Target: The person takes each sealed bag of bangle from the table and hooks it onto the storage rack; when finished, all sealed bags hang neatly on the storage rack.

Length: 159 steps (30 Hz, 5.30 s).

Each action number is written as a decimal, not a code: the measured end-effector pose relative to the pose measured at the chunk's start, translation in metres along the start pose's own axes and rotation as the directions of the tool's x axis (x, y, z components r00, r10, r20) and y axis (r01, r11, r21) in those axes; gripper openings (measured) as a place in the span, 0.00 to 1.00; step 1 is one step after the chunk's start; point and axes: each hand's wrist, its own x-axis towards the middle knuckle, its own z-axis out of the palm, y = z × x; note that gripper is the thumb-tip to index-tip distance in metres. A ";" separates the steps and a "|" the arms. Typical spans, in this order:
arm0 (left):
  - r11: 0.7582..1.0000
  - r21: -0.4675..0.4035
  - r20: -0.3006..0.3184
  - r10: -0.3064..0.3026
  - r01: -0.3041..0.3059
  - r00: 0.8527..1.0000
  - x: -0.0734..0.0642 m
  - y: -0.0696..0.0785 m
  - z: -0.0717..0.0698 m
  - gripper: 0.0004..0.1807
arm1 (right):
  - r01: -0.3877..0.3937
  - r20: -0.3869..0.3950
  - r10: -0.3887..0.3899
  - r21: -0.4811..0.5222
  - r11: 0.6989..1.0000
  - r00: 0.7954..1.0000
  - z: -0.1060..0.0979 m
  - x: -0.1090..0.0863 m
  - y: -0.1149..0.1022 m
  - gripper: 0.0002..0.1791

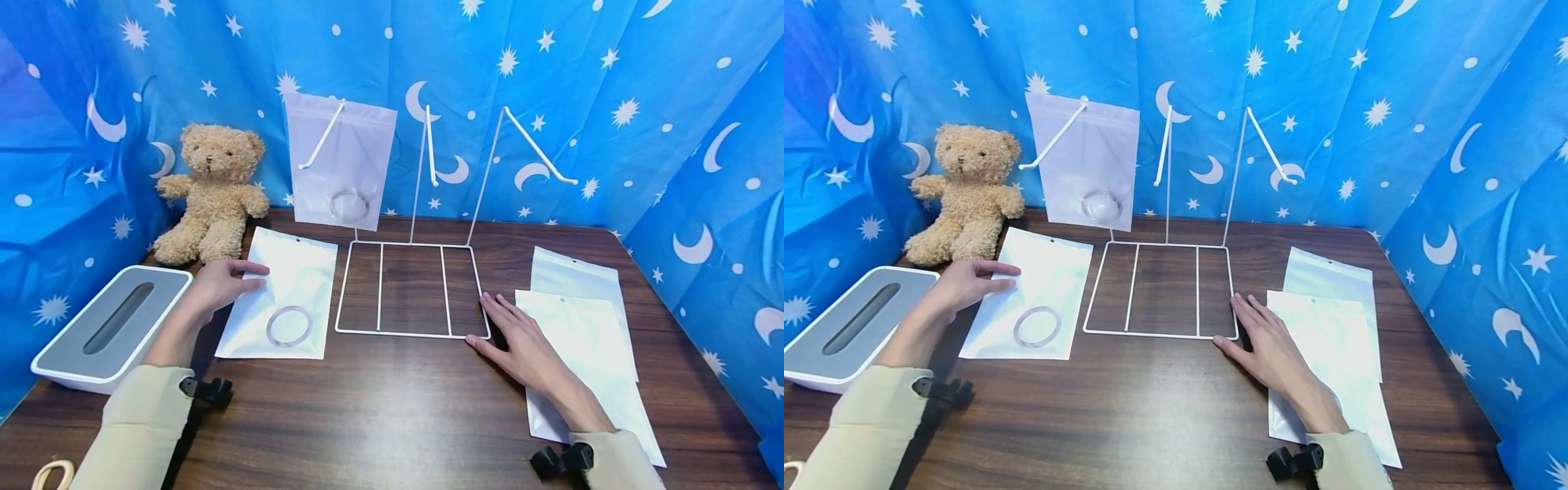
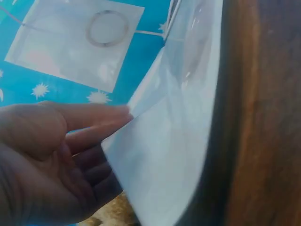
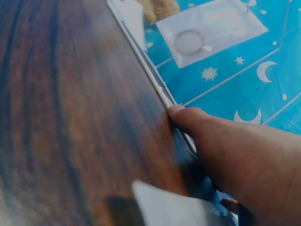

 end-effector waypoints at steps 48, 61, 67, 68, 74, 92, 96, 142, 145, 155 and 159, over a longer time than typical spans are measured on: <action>0.749 0.144 -0.102 0.662 -0.647 0.743 -0.076 0.081 -0.006 0.18 | -0.022 0.014 0.022 0.004 1.000 1.000 0.000 0.000 0.000 0.49; 0.548 -0.066 -0.220 0.807 -0.834 0.548 -0.098 0.108 0.005 0.17 | 0.009 -0.005 -0.009 0.009 1.000 1.000 0.001 -0.001 0.001 0.47; 0.514 -0.136 -0.252 0.809 -0.847 0.531 -0.107 0.119 0.012 0.15 | 0.022 -0.014 -0.022 0.005 1.000 1.000 0.001 -0.001 0.001 0.47; 0.507 -0.152 -0.253 0.810 -0.848 0.529 -0.107 0.120 0.014 0.15 | 0.025 -0.016 -0.025 0.006 1.000 1.000 0.001 -0.001 0.001 0.47; 0.469 -0.246 -0.228 0.823 -0.848 0.521 -0.108 0.123 0.025 0.16 | 0.036 -0.024 -0.036 0.010 0.999 0.999 0.000 -0.001 0.002 0.47; 0.402 -0.425 -0.338 0.761 -0.811 0.554 -0.113 0.138 0.048 0.15 | 0.051 -0.023 -0.051 0.009 0.999 0.998 -0.001 -0.001 0.002 0.46; 0.422 -0.481 -0.321 0.730 -0.768 0.603 -0.106 0.137 0.051 0.15 | 0.045 -0.022 -0.045 0.008 0.999 0.999 -0.002 -0.002 0.002 0.46; 0.291 -0.735 -0.376 0.577 -0.613 0.725 0.014 0.170 0.079 0.16 | 0.051 -0.053 -0.051 0.002 0.999 0.997 0.000 -0.002 0.001 0.45; 0.292 -0.728 -0.392 0.566 -0.621 0.726 0.026 0.176 0.079 0.15 | 0.049 -0.051 -0.049 0.002 0.999 0.998 0.000 -0.002 0.002 0.45; 0.307 -0.708 -0.431 0.526 -0.636 0.733 0.051 0.189 0.079 0.16 | 0.046 -0.053 -0.046 0.002 0.999 0.998 0.001 -0.002 0.002 0.45; 0.332 -0.660 -0.464 0.526 -0.674 0.713 0.046 0.193 0.080 0.16 | 0.038 -0.047 -0.039 -0.005 0.999 0.998 0.000 -0.002 0.002 0.46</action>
